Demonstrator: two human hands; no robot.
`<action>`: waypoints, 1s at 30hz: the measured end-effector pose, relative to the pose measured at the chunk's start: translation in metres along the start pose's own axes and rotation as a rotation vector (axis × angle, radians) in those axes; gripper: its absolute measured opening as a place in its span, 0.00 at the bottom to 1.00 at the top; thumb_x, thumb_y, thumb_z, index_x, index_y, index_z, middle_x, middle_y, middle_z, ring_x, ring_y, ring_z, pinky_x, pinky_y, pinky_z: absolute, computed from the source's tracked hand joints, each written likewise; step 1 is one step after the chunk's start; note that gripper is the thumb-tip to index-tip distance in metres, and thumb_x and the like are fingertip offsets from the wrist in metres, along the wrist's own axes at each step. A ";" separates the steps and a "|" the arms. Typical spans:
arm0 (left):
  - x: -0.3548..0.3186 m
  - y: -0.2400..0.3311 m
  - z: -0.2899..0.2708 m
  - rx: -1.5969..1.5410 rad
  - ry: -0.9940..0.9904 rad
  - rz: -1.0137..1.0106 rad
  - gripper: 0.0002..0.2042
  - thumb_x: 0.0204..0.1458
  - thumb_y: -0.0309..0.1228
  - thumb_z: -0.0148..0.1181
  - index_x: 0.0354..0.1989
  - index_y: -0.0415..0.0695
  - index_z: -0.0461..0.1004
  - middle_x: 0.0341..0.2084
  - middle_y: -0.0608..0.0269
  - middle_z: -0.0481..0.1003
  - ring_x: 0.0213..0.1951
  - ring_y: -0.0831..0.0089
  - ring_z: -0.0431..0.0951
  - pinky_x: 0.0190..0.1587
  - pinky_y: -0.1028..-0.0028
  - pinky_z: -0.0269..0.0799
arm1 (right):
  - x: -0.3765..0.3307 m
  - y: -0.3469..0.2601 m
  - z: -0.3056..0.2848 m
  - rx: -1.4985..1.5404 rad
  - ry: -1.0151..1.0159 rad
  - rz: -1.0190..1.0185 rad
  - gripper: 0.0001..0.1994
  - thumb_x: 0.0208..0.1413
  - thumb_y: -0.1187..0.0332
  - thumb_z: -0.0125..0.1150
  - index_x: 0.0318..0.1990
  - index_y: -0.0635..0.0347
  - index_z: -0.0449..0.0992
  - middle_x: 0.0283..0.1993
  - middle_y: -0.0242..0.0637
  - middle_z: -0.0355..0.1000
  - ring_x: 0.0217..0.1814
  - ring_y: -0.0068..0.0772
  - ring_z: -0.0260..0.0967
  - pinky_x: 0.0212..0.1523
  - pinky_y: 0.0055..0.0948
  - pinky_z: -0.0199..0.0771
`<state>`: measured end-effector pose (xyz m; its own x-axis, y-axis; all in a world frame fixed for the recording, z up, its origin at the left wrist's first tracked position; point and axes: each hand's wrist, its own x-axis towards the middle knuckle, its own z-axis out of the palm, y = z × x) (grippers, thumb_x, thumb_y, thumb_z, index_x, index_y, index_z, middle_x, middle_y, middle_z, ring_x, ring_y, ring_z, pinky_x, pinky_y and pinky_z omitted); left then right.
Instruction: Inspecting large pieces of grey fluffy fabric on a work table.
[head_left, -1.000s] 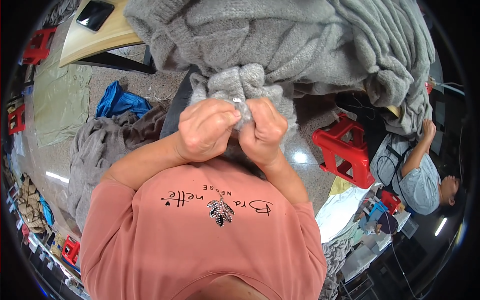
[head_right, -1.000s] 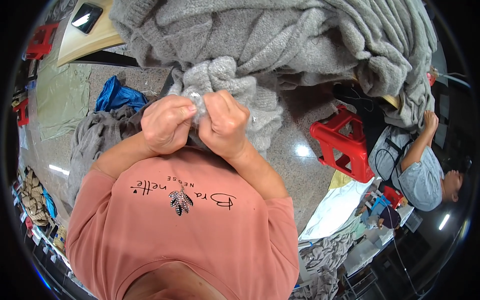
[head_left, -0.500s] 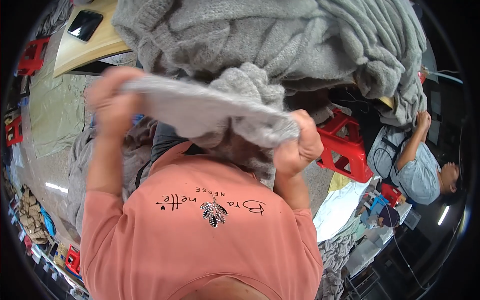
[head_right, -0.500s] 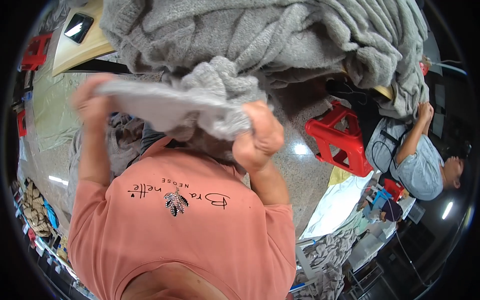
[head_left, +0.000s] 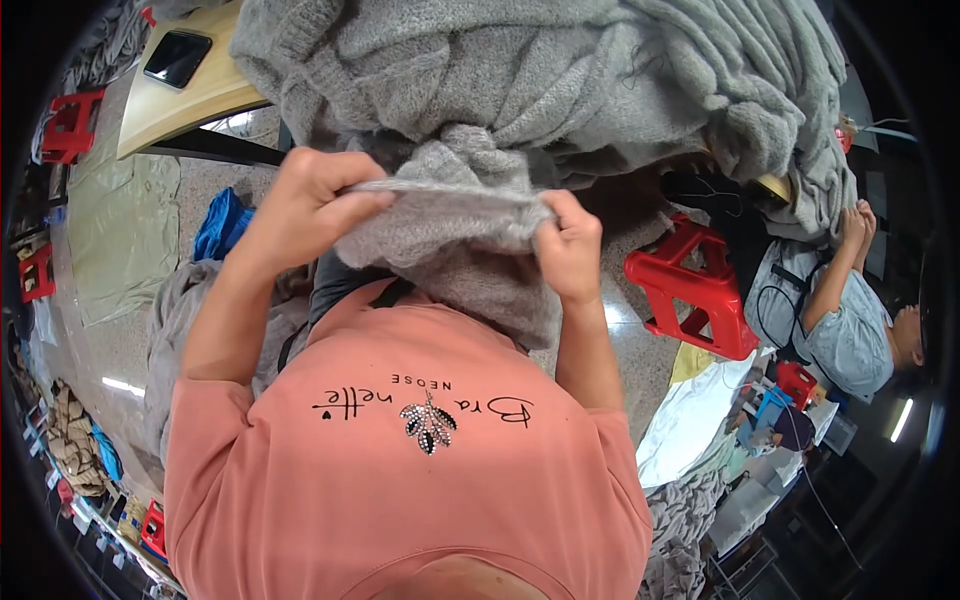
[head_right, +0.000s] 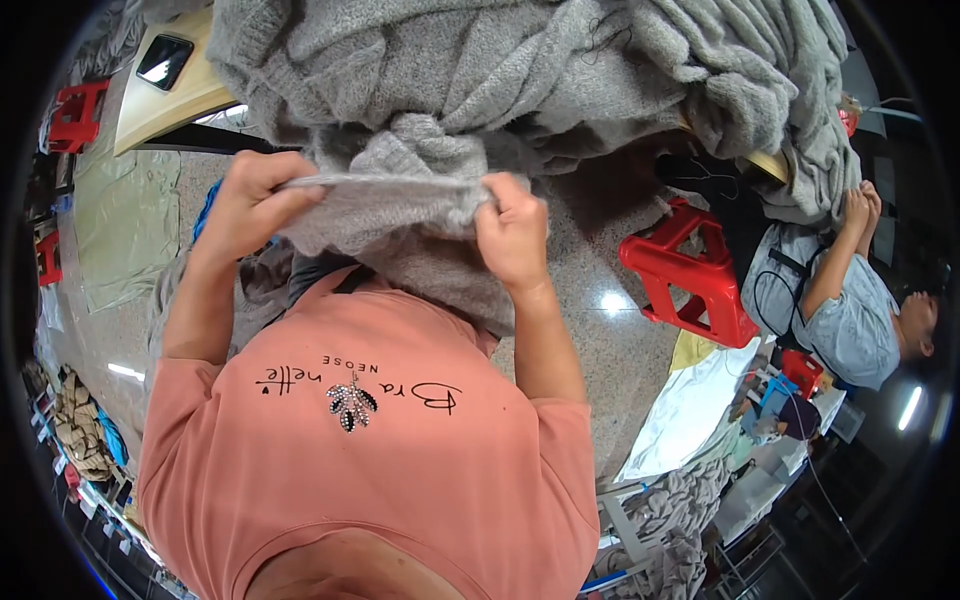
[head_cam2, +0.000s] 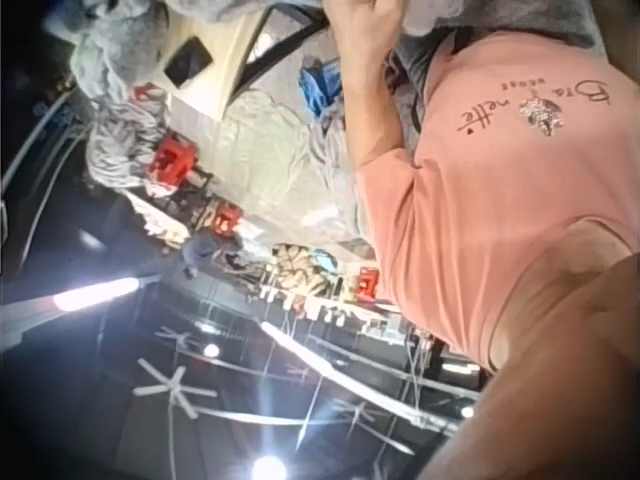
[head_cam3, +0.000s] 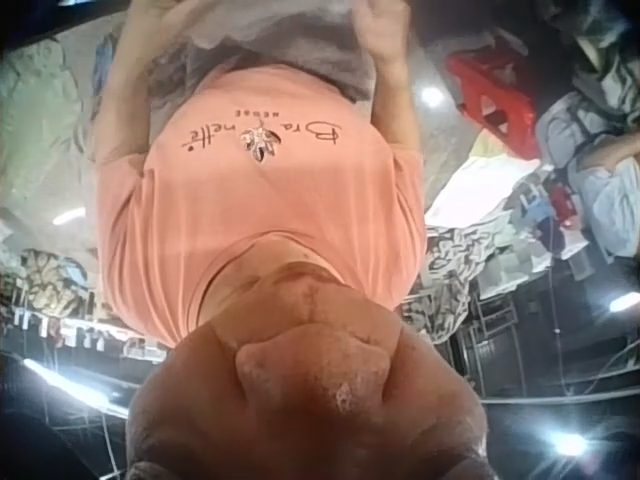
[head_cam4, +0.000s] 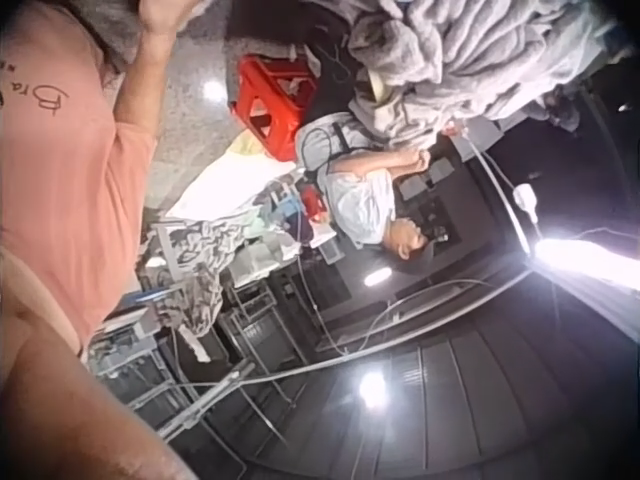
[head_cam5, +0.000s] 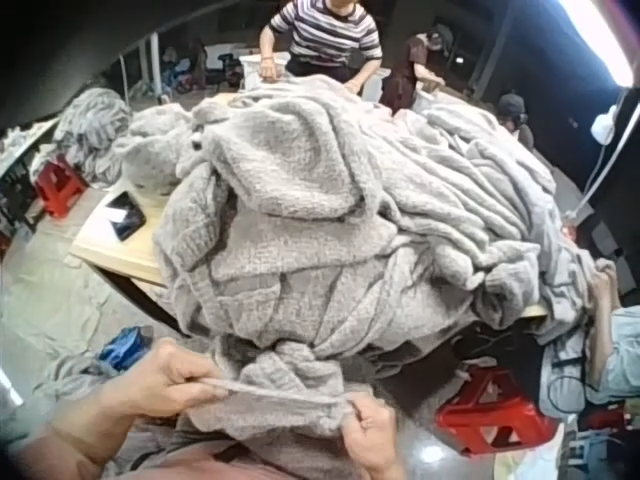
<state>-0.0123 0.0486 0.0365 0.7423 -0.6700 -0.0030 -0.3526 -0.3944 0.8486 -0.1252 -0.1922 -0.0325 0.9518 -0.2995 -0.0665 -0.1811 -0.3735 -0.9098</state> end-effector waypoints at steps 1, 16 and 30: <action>0.001 -0.008 0.009 -0.116 -0.027 -0.072 0.05 0.40 0.25 0.58 0.21 0.36 0.71 0.10 0.65 0.66 0.14 0.80 0.61 0.17 0.78 0.56 | -0.001 0.001 -0.002 -0.203 -0.054 -0.143 0.15 0.37 0.81 0.46 0.37 0.67 0.71 0.34 0.42 0.69 0.33 0.28 0.66 0.36 0.21 0.65; 0.020 -0.013 0.036 -0.604 -0.060 -0.119 0.13 0.39 0.26 0.62 0.34 0.37 0.71 0.28 0.68 0.71 0.32 0.83 0.68 0.34 0.82 0.64 | 0.020 -0.048 0.039 0.503 -0.239 0.044 0.03 0.46 0.79 0.55 0.30 0.67 0.73 0.23 0.28 0.67 0.24 0.12 0.60 0.24 0.14 0.60; 0.014 -0.010 0.062 -0.657 -0.140 -0.259 0.02 0.41 0.20 0.55 0.20 0.37 0.69 0.16 0.75 0.65 0.24 0.88 0.61 0.23 0.82 0.58 | 0.022 -0.031 0.047 0.433 -0.143 -0.094 0.01 0.46 0.79 0.54 0.27 0.68 0.72 0.23 0.28 0.66 0.24 0.13 0.57 0.24 0.16 0.56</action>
<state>-0.0333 0.0040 -0.0043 0.6598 -0.6980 -0.2782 0.2734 -0.1218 0.9541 -0.0874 -0.1457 -0.0254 0.9893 -0.1462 -0.0033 -0.0009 0.0169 -0.9999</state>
